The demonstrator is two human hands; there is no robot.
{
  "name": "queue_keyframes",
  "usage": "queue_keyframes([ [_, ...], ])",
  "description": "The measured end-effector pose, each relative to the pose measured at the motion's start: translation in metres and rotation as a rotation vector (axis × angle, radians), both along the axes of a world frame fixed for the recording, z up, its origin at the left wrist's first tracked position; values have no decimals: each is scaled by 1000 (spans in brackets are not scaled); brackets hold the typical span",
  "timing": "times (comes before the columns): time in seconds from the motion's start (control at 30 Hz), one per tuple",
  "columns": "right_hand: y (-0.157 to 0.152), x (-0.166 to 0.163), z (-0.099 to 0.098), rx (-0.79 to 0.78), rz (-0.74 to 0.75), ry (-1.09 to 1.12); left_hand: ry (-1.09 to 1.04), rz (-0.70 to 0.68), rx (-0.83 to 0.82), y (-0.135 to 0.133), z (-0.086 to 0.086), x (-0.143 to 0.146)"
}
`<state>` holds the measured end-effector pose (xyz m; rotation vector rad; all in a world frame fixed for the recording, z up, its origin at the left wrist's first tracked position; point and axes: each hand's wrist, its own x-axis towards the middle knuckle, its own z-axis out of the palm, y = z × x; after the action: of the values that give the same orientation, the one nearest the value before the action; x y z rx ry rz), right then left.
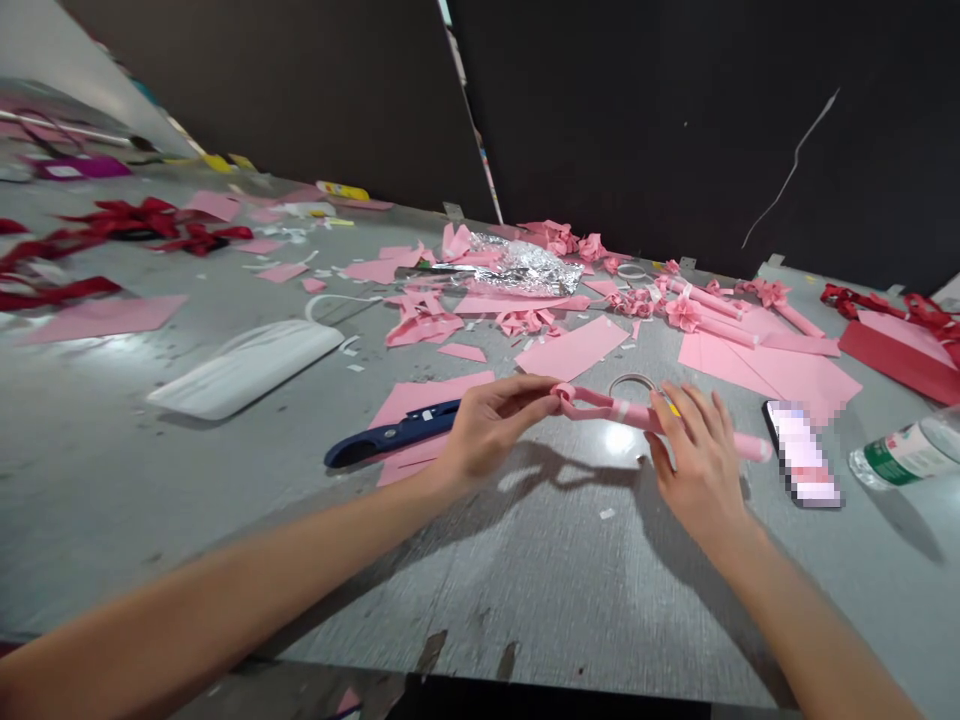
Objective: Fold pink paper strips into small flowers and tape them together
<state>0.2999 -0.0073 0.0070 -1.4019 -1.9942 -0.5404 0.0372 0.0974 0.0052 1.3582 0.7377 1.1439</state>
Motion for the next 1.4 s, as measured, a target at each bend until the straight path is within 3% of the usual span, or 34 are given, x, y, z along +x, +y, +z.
queue_keyframes([
  [0.23,-2,-3,1,-129,26,4,15,-106,7,-11,4,0],
  [0.43,-2,-2,2,-102,13,-28,-13,-83,15,-8,-1,1],
  [0.6,-1,-2,4,-65,15,-50,57,-72,133,-4,-3,2],
  [0.8,1,2,3,-48,60,-55,160,-185,383,0,6,-3],
  [1.07,1,1,2,-10,114,-36,208,-231,208,-1,-8,3],
  [1.4,1,-4,3,-2,168,-26,234,-202,281,-1,-6,2],
])
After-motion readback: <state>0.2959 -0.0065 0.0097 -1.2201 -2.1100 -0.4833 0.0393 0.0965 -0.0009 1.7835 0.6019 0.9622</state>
